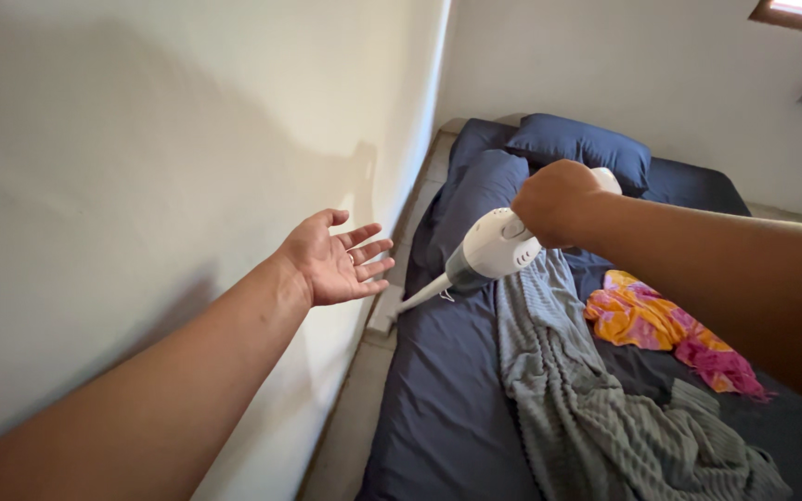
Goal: The person vacuums the floor of a bedroom using a handheld vacuum cleaner, moving across the tile floor and then vacuuming the surface of a dark mattress.
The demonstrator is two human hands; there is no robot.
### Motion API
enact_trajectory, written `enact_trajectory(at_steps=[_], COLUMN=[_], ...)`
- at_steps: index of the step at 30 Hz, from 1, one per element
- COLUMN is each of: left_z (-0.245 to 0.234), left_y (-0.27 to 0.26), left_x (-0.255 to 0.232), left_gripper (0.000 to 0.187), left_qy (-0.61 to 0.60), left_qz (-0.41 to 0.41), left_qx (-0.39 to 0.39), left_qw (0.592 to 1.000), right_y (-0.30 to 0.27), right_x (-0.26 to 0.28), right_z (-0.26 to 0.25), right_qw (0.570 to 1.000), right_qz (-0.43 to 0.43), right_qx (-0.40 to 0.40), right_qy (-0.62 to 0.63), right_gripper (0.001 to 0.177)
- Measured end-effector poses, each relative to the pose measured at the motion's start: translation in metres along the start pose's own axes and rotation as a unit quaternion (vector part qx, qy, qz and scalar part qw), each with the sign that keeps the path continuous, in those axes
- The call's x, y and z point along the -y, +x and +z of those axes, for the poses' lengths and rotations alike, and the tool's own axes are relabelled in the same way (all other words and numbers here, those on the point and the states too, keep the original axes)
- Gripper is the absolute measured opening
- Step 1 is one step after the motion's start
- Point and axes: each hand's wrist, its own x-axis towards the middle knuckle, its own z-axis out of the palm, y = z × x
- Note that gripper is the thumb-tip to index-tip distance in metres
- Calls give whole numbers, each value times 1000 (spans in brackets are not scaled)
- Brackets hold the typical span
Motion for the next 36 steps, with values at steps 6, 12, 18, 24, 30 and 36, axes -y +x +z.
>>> enact_trajectory(at_steps=[6,12,18,24,30,36], left_z=[3,9,17,19,25,31], left_y=[-4,-3,0,-3,-3,-1], left_x=[3,3,3,7,10,7], left_gripper=[52,51,51,51,52,53], left_qy=[1,13,29,40,46,59], left_qz=[-1,-1,-3,-6,-15,-16], left_qx=[-1,0,1,11,8,14], left_qw=[1000,1000,1000,999,999,998], right_y=[-4,-10,-22,-40,-55,-73], right_x=[1,6,15,24,28,32], right_z=[-3,-14,-31,-41,-50,-53], right_qw=[999,998,998,998,999,999], right_qz=[-25,-41,-42,-45,-35,-35], right_qx=[-29,-54,-45,-46,-34,-27], right_qy=[-14,-9,-19,-9,11,19], right_gripper=[9,9,9,9,11,12])
